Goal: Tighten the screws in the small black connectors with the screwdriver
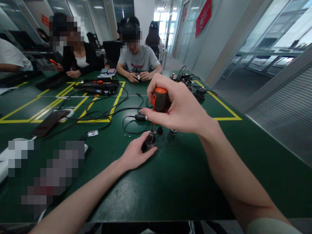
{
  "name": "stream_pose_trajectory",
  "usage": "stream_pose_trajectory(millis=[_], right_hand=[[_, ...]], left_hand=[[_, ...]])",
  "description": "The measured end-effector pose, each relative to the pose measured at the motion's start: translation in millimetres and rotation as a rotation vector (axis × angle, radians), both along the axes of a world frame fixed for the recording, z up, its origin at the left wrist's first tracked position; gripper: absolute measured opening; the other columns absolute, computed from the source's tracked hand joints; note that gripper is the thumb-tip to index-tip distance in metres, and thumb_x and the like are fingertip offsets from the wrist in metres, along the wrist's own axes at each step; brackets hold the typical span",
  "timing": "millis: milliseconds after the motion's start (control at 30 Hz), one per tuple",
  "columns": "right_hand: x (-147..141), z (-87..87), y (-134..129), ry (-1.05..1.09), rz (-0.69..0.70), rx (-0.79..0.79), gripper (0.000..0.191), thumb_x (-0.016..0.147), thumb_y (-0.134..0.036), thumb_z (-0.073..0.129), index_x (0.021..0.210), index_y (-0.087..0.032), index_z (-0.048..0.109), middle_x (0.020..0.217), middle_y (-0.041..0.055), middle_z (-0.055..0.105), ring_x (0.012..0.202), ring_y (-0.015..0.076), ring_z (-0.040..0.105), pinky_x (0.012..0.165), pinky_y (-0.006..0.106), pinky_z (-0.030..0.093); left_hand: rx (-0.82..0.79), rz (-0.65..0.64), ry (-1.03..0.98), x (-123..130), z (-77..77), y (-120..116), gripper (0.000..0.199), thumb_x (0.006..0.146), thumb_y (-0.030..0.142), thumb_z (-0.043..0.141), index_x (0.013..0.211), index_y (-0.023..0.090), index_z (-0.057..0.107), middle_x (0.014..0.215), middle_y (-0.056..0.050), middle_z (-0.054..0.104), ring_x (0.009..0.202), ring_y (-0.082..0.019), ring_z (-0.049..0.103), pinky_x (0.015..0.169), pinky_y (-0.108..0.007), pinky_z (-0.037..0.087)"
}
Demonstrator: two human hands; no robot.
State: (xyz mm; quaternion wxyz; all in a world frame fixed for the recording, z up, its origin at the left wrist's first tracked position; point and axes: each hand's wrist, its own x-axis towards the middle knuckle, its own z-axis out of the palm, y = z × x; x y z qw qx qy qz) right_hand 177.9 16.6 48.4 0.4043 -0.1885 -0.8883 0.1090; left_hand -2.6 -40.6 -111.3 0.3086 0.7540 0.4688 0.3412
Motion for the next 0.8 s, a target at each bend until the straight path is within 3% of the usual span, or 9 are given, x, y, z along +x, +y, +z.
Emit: stream_pose_trajectory(millis=[233,600,733,800], right_hand=[[11,7.4,-4,-0.056,-0.030,0.019,0.028,0.083,-0.026,0.074,0.102,-0.025,0.055,0.090,-0.0001,0.059,0.071,0.0180,0.053,0.065,0.032,0.040],[17,17.2,-19,-0.194,-0.083,0.089,0.013,0.091,-0.028,0.070,0.096,-0.022,0.060,0.078,-0.0004,0.065,0.070,0.0176,0.060,0.063,0.030,0.038],[16,18.8,-21,-0.202,-0.183,0.120,0.025,0.100,-0.038,0.065,0.084,-0.021,0.057,0.073,0.0004,0.065,0.067,0.0176,0.061,0.062,0.031,0.039],[16,18.6,-22,-0.196,-0.200,0.130,0.023,0.100,-0.035,0.065,0.085,-0.022,0.056,0.072,-0.0002,0.064,0.066,0.0176,0.061,0.061,0.031,0.039]], left_hand=[[-0.010,-0.009,-0.005,0,0.4,-1,0.051,0.095,0.036,0.065,0.142,0.021,0.053,0.118,-0.008,0.079,0.105,-0.024,0.076,0.098,-0.039,0.057],[0.000,-0.007,-0.006,-1,-1.6,1,0.048,0.096,0.038,0.066,0.139,0.021,0.055,0.116,-0.007,0.078,0.101,-0.023,0.076,0.093,-0.037,0.057],[-0.003,-0.011,-0.004,-1,-1.9,0,0.050,0.096,0.037,0.066,0.141,0.022,0.054,0.118,-0.007,0.078,0.105,-0.024,0.075,0.097,-0.038,0.056],[-0.006,-0.010,-0.004,-1,-2.3,0,0.050,0.096,0.037,0.066,0.142,0.022,0.053,0.118,-0.007,0.078,0.105,-0.024,0.075,0.098,-0.038,0.056]])
